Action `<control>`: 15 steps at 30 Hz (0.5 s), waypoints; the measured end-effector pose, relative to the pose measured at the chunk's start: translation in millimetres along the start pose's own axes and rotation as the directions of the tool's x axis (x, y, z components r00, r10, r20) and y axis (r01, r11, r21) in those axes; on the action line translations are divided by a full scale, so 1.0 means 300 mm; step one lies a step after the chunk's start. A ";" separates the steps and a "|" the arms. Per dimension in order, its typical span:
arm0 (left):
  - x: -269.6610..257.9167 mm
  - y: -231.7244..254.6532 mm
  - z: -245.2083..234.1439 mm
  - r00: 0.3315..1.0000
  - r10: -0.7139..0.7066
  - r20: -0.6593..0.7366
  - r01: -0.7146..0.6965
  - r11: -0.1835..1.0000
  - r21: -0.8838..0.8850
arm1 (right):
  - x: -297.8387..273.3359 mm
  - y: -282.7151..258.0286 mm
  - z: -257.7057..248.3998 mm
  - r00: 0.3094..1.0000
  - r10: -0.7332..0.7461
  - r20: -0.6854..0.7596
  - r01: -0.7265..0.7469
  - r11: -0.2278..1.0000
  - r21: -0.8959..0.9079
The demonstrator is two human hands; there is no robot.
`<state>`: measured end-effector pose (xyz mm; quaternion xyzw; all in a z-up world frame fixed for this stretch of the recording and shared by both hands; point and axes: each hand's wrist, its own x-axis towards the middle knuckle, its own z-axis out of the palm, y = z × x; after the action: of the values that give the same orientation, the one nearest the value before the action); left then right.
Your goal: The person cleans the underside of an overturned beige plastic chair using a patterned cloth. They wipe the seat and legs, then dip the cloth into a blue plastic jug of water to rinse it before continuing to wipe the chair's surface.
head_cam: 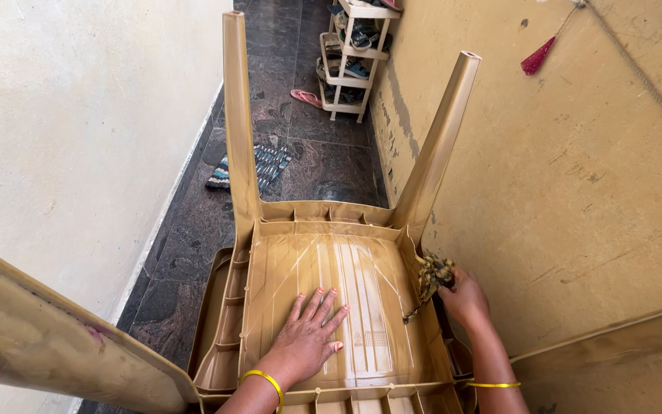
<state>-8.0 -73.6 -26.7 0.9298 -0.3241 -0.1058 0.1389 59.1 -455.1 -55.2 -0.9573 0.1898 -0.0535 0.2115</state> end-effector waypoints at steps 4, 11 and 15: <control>0.012 -0.012 0.015 1.000 0.013 -0.024 -0.012 1.000 0.005 | -0.048 -0.061 -0.005 0.943 -0.328 -0.054 0.332 0.940 0.085; 0.013 -0.007 0.015 1.000 0.011 -0.017 -0.011 1.000 0.020 | 0.016 -0.068 0.016 0.976 -0.114 0.185 0.143 0.978 -0.151; 0.012 -0.006 0.003 1.000 -0.006 0.012 0.006 1.000 -0.003 | -0.023 -0.118 -0.041 0.979 0.119 0.168 -0.065 0.953 -0.295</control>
<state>-4.4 -74.7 -28.5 0.9299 -0.3218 -0.1124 0.1381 62.4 -427.5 -29.2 -0.9688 0.2197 0.0732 0.0887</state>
